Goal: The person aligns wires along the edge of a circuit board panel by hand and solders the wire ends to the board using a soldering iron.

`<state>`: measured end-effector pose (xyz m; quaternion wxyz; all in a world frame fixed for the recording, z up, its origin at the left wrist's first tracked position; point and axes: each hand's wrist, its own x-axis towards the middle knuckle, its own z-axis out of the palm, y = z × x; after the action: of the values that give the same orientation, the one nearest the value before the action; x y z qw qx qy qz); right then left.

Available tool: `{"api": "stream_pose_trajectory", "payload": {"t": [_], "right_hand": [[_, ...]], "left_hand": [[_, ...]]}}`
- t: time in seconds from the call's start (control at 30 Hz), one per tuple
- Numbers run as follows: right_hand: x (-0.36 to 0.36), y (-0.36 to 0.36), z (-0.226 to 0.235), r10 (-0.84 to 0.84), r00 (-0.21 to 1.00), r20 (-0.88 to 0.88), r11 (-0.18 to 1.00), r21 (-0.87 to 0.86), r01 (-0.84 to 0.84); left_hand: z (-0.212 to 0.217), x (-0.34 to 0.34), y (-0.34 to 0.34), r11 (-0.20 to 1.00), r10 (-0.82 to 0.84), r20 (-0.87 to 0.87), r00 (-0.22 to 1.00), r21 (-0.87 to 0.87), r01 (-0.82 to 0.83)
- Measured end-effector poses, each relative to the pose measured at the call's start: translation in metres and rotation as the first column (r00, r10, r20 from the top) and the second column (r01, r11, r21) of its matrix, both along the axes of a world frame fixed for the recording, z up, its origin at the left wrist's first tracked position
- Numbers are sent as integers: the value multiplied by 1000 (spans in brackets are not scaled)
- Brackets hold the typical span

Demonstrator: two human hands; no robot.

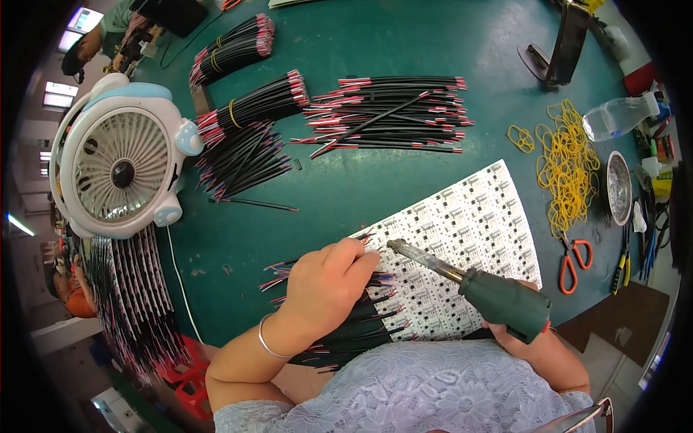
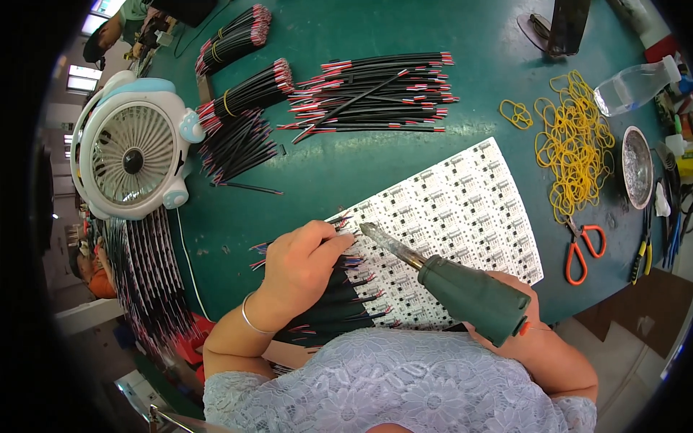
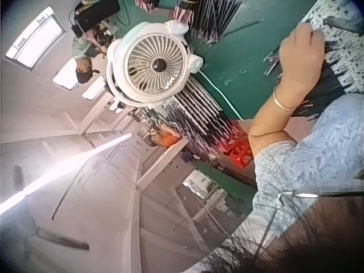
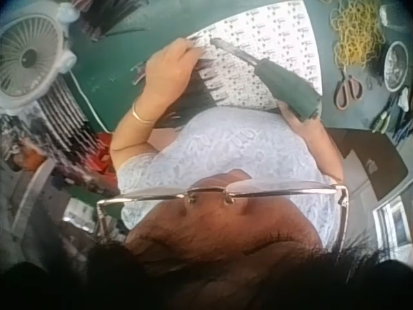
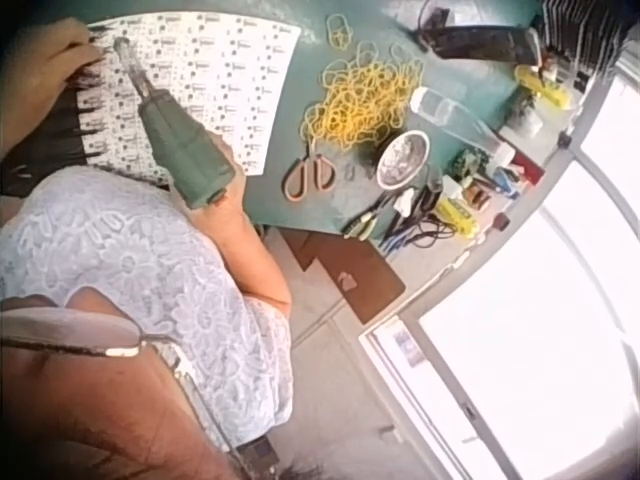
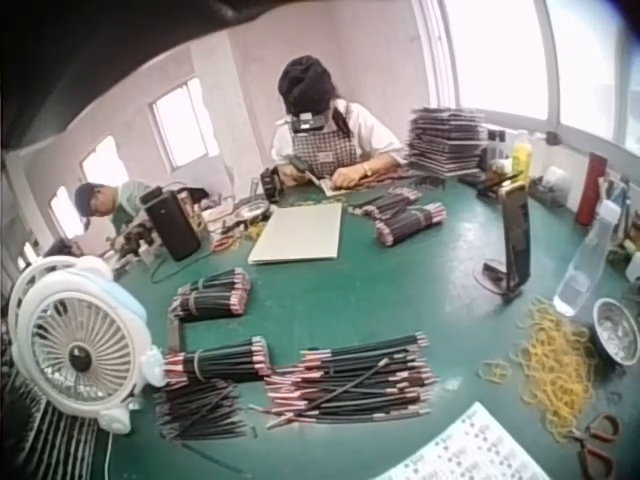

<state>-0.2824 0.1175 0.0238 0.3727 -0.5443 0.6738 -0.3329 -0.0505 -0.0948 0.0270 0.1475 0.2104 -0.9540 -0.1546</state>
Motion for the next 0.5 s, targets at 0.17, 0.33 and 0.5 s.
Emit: {"api": "stream_pose_trajectory", "payload": {"t": [0.17, 0.33, 0.5], "right_hand": [[-1, -11, 4, 126, 973, -195, 984, -104, -148], [-1, -20, 20, 238, 951, -195, 969, -21, -247], [-2, -1, 2, 117, 989, -89, 984, -125, -128]], "left_hand": [[-1, 0, -1, 1000, -26, -10, 1000, 4, 26], [6, -5, 6, 993, -27, 164, 986, -110, 45], [8, -10, 8, 974, -27, 167, 986, -218, 63]]}}
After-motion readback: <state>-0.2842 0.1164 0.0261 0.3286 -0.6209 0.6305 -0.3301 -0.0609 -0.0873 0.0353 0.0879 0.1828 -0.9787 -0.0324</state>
